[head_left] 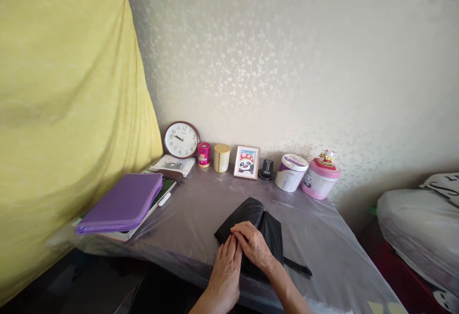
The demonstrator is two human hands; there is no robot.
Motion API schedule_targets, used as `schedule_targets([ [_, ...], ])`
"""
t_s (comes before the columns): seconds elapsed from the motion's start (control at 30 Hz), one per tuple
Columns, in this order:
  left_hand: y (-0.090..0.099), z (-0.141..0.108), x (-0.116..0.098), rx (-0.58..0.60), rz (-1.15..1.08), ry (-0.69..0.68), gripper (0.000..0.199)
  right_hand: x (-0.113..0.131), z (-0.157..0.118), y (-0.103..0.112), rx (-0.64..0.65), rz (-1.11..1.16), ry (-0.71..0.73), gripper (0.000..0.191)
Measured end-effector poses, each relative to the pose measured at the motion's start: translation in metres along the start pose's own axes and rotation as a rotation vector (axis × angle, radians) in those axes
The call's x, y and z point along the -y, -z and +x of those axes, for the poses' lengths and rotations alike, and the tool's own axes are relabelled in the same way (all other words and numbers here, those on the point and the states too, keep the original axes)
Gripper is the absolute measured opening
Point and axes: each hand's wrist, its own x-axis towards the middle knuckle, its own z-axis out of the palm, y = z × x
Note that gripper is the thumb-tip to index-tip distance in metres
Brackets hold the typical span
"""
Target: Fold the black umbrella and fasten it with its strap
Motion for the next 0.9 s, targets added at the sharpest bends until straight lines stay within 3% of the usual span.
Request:
schedule_targets([
  [0.13,-0.006,0.002,0.000,-0.002,-0.009,0.037,0.093,-0.015,-0.002,0.000,0.003,-0.150,0.111,0.027],
  [0.33,0.002,0.002,-0.005,0.059,-0.080,0.105,0.102,-0.049,0.024,0.003,0.030,-0.298,0.051,0.030],
  [0.5,0.007,0.002,-0.007,0.108,-0.156,0.171,0.103,-0.072,0.047,0.009,0.017,-0.351,-0.076,0.033],
  [0.7,-0.008,0.006,0.000,0.047,-0.203,0.143,0.102,-0.090,0.065,0.017,0.026,-0.334,-0.296,0.028],
  [0.9,-0.011,0.004,0.001,0.003,-0.183,0.133,0.099,-0.102,0.050,0.038,-0.139,-0.390,-0.541,0.034],
])
